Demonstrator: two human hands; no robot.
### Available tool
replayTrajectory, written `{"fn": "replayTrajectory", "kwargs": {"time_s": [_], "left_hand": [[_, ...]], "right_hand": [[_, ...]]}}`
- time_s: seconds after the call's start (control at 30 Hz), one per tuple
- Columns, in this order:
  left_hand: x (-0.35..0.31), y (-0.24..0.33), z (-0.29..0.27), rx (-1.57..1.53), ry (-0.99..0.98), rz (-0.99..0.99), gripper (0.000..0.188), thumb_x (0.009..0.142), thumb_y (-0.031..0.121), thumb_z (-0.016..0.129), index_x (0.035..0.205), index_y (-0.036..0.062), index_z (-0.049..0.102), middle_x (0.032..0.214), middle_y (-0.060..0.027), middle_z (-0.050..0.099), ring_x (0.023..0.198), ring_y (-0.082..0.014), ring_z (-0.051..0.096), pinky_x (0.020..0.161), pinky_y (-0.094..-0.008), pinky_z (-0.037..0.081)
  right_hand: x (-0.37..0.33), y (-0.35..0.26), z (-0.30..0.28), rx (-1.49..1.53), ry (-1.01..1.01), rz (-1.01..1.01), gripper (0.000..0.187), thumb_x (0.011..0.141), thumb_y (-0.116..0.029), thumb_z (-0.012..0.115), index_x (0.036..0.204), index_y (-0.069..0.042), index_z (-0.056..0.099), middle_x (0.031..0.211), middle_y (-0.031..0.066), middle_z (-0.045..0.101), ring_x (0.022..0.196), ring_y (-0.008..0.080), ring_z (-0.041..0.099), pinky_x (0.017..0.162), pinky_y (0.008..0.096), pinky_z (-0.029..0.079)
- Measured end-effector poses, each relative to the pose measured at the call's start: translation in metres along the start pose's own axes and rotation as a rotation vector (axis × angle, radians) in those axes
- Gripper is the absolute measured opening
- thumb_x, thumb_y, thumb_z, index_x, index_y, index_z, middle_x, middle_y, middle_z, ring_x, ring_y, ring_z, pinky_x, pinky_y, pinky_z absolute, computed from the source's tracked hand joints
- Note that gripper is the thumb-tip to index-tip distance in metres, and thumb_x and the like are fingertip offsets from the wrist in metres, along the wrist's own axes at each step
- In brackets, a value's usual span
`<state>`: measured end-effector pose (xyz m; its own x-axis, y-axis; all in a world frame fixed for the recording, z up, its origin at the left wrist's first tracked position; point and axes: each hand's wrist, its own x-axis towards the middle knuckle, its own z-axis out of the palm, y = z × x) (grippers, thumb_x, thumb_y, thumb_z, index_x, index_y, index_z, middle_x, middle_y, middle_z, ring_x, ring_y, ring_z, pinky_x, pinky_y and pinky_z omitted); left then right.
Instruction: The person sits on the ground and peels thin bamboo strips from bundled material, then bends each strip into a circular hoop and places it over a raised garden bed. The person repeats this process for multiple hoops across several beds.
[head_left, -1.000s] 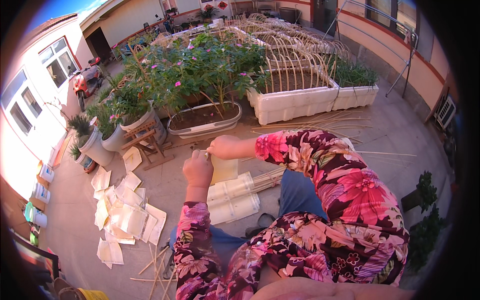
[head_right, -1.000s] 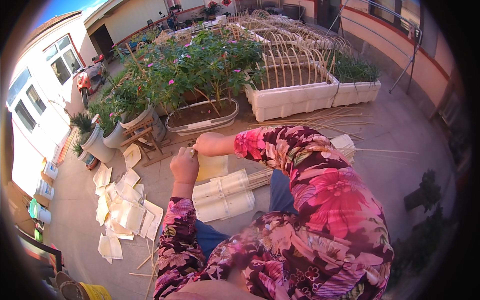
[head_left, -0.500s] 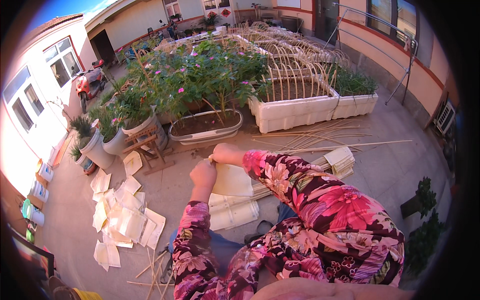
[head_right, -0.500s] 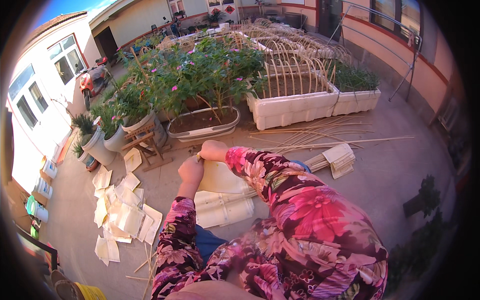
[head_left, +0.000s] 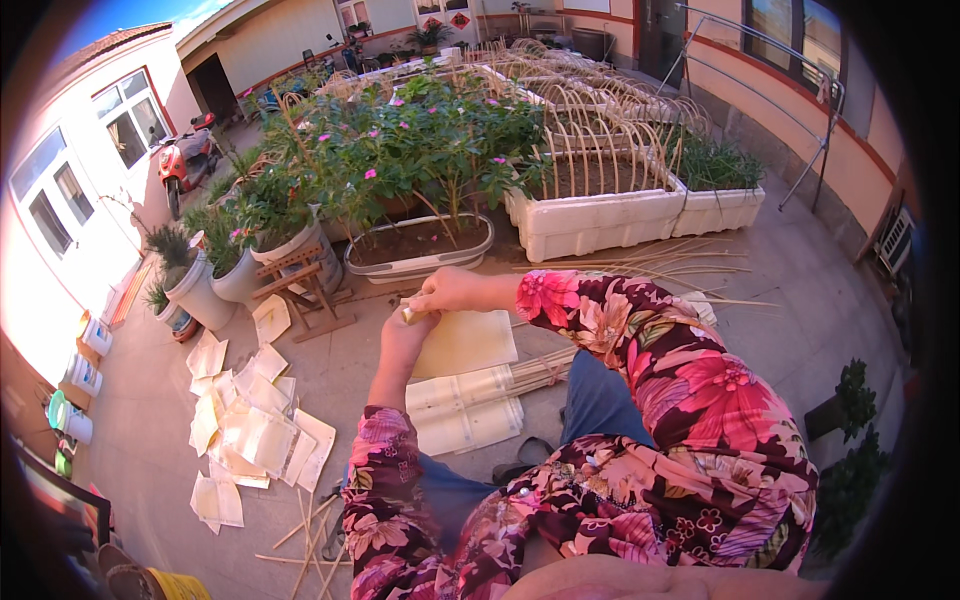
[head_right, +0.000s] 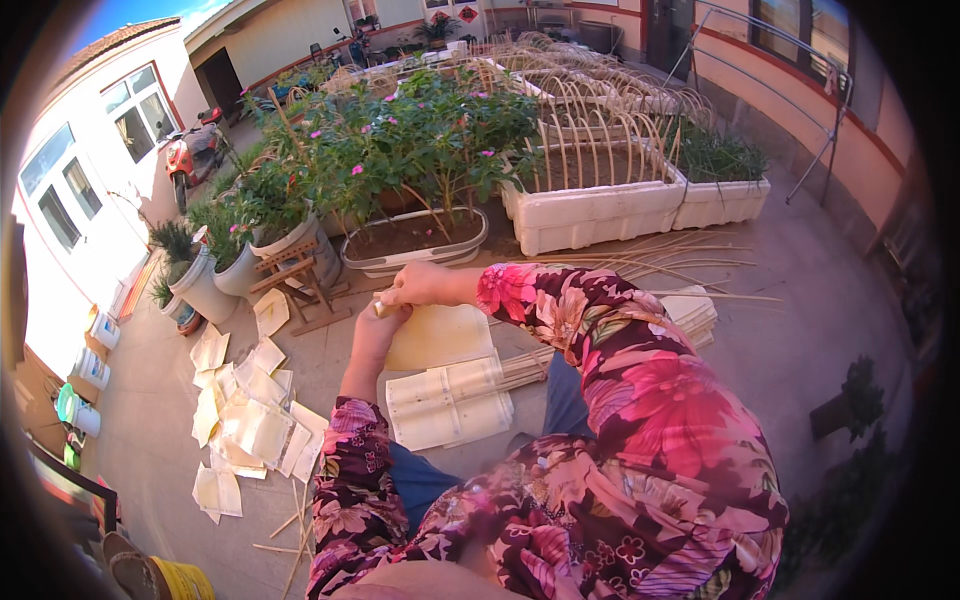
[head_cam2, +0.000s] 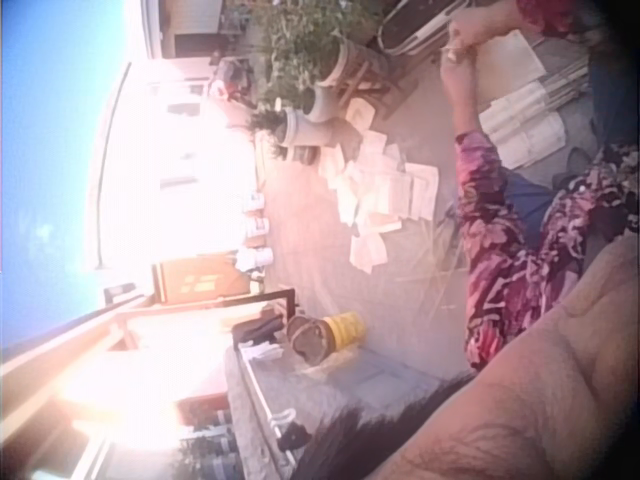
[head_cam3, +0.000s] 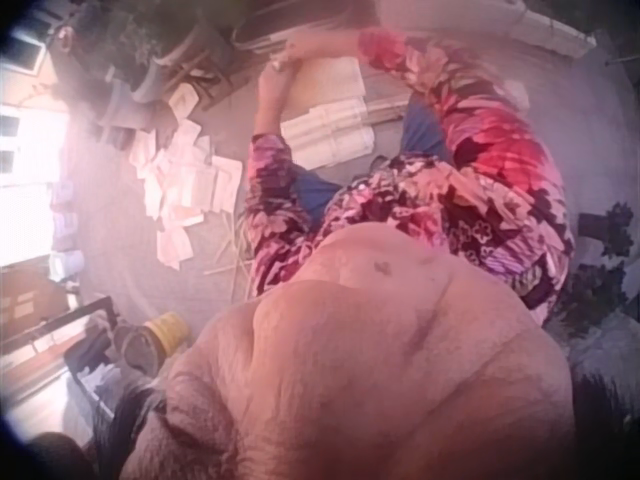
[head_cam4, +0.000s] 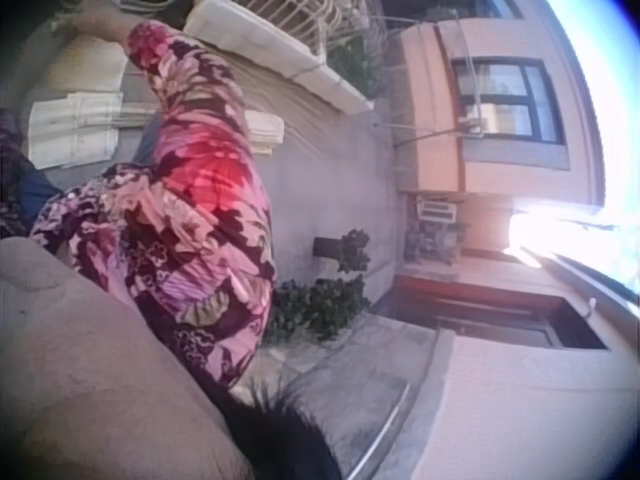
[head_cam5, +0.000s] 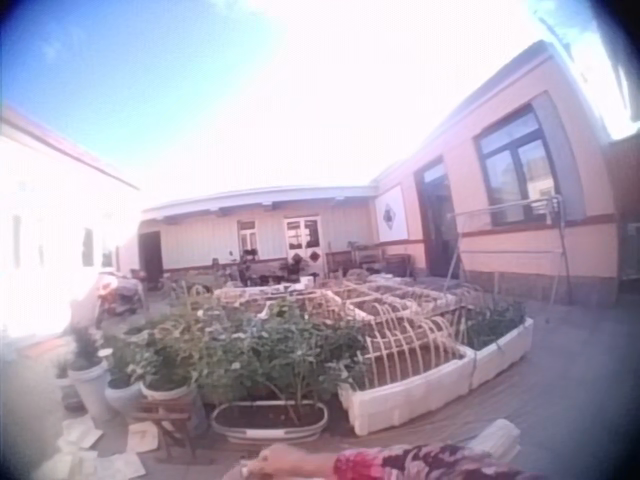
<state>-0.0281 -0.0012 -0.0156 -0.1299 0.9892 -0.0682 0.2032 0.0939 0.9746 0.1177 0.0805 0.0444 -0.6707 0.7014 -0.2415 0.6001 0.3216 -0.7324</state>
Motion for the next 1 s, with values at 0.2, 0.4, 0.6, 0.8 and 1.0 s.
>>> {"fn": "replayTrajectory", "kwargs": {"time_s": [0.2, 0.4, 0.6, 0.8, 1.0], "left_hand": [[-0.008, 0.006, -0.001, -0.476, -0.127, 0.049, 0.041, 0.085, 0.005, 0.063, 0.124, 0.0033, 0.054, 0.117, -0.0014, 0.057, 0.102, -0.0111, 0.054, 0.088, -0.0248, 0.044], [0.003, 0.014, 0.003, -0.377, 0.102, 0.357, 0.05, 0.09, 0.002, 0.058, 0.137, 0.008, 0.043, 0.12, -0.0052, 0.055, 0.106, -0.0135, 0.054, 0.091, -0.0267, 0.044], [0.004, 0.003, -0.02, 0.025, 0.184, 0.522, 0.039, 0.091, 0.004, 0.055, 0.13, 0.0042, 0.05, 0.12, -0.0119, 0.058, 0.108, -0.0228, 0.057, 0.09, -0.0311, 0.045], [-0.01, 0.011, 0.012, 0.411, 0.278, 0.547, 0.052, 0.09, 0.017, 0.057, 0.135, 0.003, 0.037, 0.128, -0.0225, 0.048, 0.11, -0.044, 0.052, 0.092, -0.0406, 0.044], [-0.015, 0.039, -0.027, 0.086, -0.24, -0.151, 0.065, 0.086, 0.022, 0.064, 0.14, 0.0025, 0.035, 0.122, -0.0145, 0.056, 0.083, -0.0176, 0.065, 0.067, -0.0285, 0.052]], "right_hand": [[-0.014, -0.013, -0.001, -0.077, 0.053, -0.113, 0.036, 0.079, -0.04, 0.064, 0.082, -0.005, 0.071, 0.076, 0.0082, 0.067, 0.071, 0.0176, 0.063, 0.067, 0.0313, 0.048], [-0.011, -0.04, 0.014, 0.437, 0.075, -0.202, 0.03, 0.086, -0.033, 0.061, 0.082, -0.005, 0.07, 0.078, 0.0051, 0.066, 0.073, 0.0132, 0.06, 0.07, 0.0288, 0.048], [-0.005, -0.051, 0.007, 0.438, -0.078, 0.003, 0.039, 0.087, -0.038, 0.06, 0.079, 0.0, 0.067, 0.071, 0.0055, 0.062, 0.068, 0.0144, 0.056, 0.066, 0.0288, 0.047], [0.009, -0.044, -0.015, -0.06, 0.053, 0.12, 0.053, 0.076, -0.049, 0.062, 0.092, 0.001, 0.069, 0.091, 0.0179, 0.068, 0.084, 0.0295, 0.065, 0.074, 0.0366, 0.049], [-0.005, -0.024, -0.041, -0.383, 0.075, 0.222, 0.043, 0.07, -0.044, 0.059, 0.084, -0.005, 0.07, 0.08, 0.0129, 0.068, 0.075, 0.0274, 0.064, 0.066, 0.0379, 0.048]]}}
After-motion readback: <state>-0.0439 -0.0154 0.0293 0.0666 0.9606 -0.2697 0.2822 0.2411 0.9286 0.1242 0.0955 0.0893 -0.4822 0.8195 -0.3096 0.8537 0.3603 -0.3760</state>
